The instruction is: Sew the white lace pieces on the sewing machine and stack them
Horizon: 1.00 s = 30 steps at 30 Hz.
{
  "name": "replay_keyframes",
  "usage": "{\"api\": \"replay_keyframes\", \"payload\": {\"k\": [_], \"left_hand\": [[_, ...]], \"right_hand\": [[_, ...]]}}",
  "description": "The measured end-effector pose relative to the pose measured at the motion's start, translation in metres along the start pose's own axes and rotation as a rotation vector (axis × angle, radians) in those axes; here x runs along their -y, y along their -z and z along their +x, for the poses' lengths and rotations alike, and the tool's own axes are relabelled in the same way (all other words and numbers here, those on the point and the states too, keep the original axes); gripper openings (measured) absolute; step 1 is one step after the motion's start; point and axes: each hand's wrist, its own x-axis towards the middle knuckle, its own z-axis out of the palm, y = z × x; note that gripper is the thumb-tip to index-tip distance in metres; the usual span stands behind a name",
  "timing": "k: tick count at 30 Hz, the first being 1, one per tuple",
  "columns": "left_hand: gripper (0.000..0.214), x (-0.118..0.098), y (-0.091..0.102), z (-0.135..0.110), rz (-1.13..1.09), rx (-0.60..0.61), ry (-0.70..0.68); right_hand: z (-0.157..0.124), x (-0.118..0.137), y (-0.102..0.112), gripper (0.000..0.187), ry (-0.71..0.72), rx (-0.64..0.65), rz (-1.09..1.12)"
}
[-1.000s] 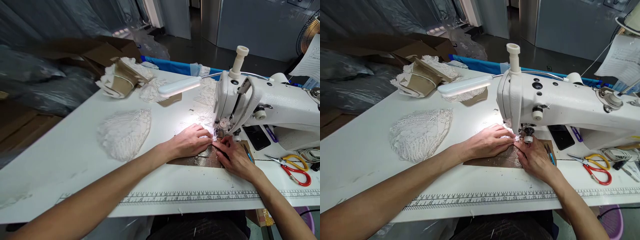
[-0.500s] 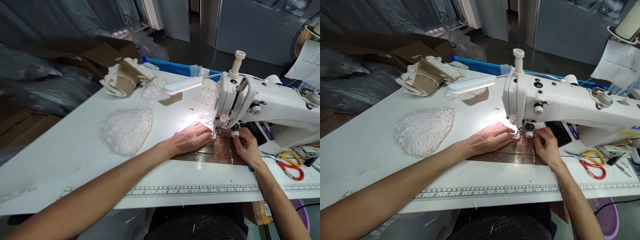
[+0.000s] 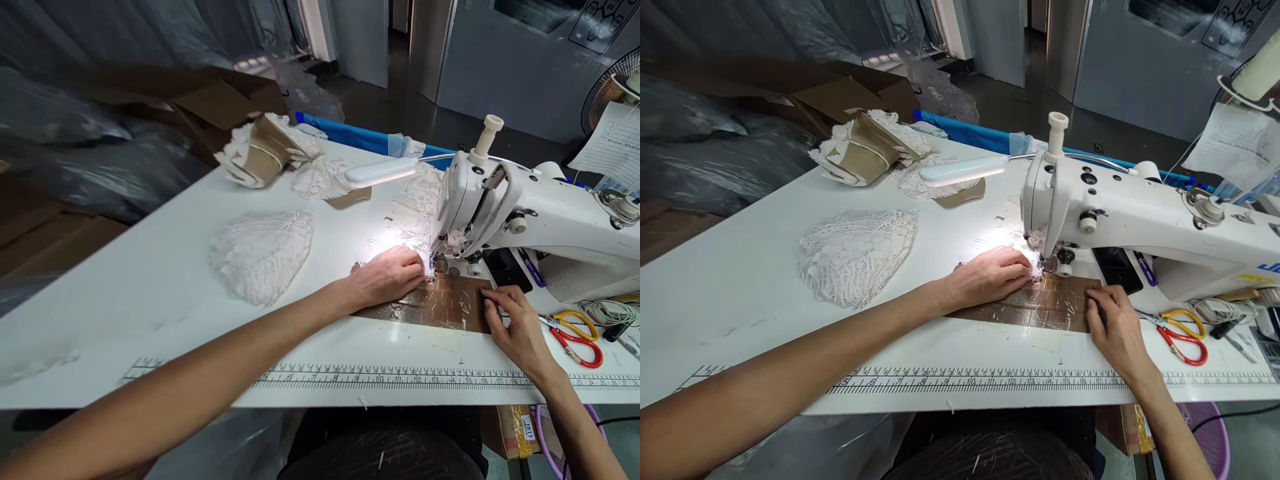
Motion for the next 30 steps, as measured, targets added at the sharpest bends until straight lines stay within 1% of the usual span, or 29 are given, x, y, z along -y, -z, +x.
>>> {"api": "replay_keyframes", "payload": {"k": [2,4,6,9,12,16,19,21,25,30], "left_hand": [[0.03,-0.001,0.002,0.001,-0.097,-0.025,0.068],[0.026,-0.002,0.005,0.003,-0.164,-0.05,0.13],[0.024,-0.002,0.007,0.005,-0.188,-0.068,0.139],[0.023,-0.001,0.006,0.005,-0.193,-0.097,0.117],[0.024,0.0,0.005,0.004,-0.215,-0.09,0.102],[0.024,0.002,0.006,0.004,-0.235,-0.003,0.067],[0.026,0.002,0.008,0.003,-0.192,0.063,0.042],[0.028,0.003,0.01,0.003,-0.136,0.088,0.024],[0.029,0.001,0.011,0.003,-0.058,0.082,-0.023],[0.027,-0.001,0.009,0.003,0.022,0.039,-0.075]], "right_hand": [[0.012,0.01,-0.011,0.029,0.101,0.068,0.019],[0.025,0.019,-0.024,0.032,0.183,0.148,-0.031],[0.036,0.026,-0.036,0.034,0.21,0.218,-0.115],[0.045,0.03,-0.049,0.035,0.195,0.307,-0.197],[0.044,0.031,-0.055,0.032,0.187,0.308,-0.193],[0.039,0.031,-0.055,0.031,0.202,0.262,-0.155],[0.037,0.031,-0.054,0.031,0.182,0.262,-0.11],[0.037,0.03,-0.052,0.032,0.164,0.279,-0.073],[0.037,0.03,-0.049,0.032,0.145,0.303,-0.04],[0.035,0.032,-0.05,0.033,0.14,0.293,-0.053]]}}
